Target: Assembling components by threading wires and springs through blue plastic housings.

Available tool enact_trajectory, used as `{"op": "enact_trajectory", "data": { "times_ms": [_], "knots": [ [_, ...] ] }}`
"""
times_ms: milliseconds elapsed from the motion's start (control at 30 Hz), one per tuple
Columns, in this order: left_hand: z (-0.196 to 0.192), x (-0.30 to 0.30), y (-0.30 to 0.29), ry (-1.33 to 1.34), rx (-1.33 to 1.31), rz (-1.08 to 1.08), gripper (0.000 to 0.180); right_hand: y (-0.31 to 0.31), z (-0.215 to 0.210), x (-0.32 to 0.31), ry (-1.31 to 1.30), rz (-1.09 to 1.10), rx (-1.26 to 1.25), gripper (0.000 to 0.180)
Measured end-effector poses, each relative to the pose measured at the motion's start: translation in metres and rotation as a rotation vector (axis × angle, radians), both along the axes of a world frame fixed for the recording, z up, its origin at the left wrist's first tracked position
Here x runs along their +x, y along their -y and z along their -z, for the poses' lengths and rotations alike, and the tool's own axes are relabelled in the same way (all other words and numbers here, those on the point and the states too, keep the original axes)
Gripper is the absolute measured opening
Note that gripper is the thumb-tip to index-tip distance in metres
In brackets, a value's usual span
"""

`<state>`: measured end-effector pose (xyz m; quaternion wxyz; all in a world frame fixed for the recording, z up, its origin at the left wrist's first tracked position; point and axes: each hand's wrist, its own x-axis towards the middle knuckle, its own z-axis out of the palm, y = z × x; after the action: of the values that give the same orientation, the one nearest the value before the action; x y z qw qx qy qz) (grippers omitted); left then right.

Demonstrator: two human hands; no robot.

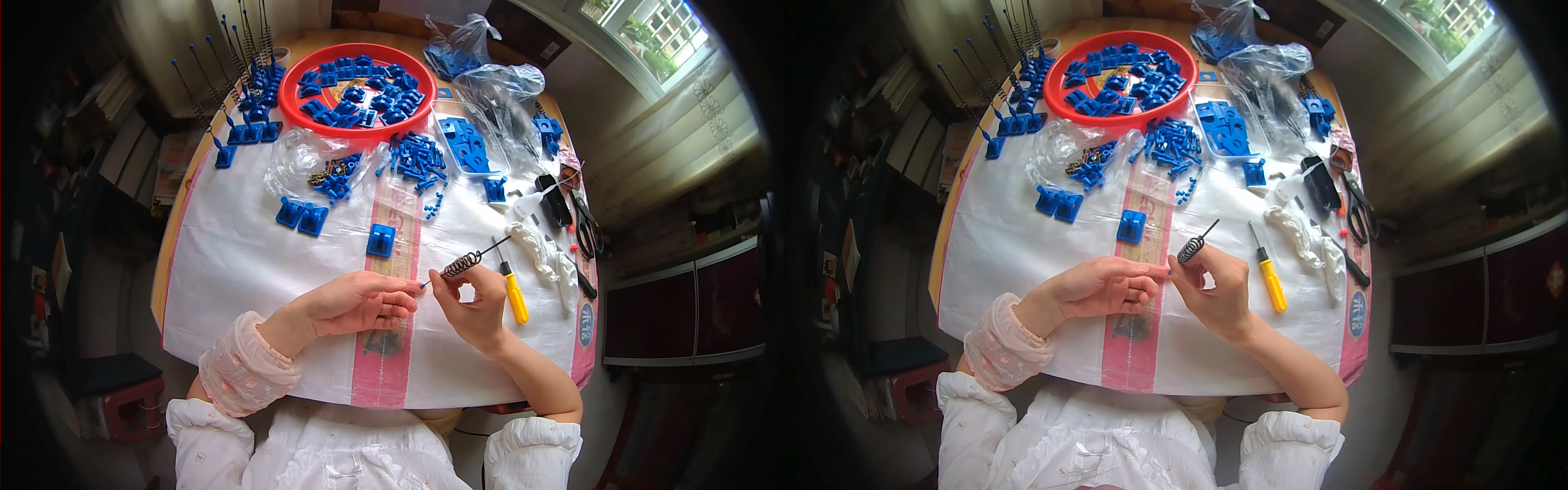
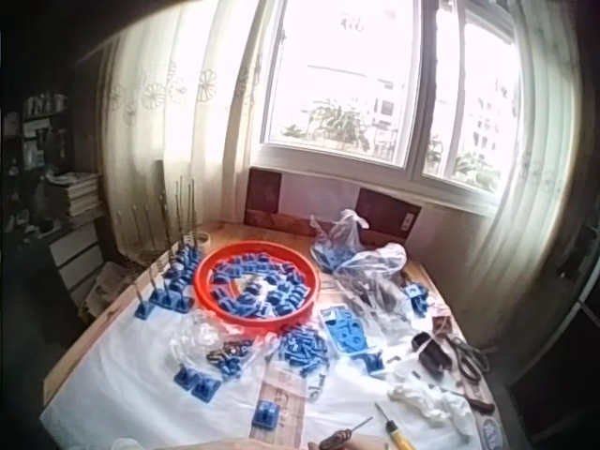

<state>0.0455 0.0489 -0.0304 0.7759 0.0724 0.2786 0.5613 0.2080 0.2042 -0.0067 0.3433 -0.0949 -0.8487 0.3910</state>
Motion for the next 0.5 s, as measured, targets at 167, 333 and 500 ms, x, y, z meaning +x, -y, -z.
{"op": "enact_trajectory", "data": {
  "times_ms": [167,333,500],
  "knots": [
    [-0.0018,0.0002,0.0002,-0.008,-0.008,0.006,0.034,0.0013,-0.0007,-0.0011,-0.013,-0.009,-0.002,0.018],
    [0.0015,-0.0001,0.0005,0.005,-0.009,0.010,0.038,-0.0002,-0.0004,-0.0012,-0.008,-0.006,-0.011,0.019],
    [0.0018,-0.0007,0.0014,-0.013,-0.011,0.019,0.044,-0.0017,0.0031,0.0002,-0.031,-0.036,0.051,0.020]
  ]
}}
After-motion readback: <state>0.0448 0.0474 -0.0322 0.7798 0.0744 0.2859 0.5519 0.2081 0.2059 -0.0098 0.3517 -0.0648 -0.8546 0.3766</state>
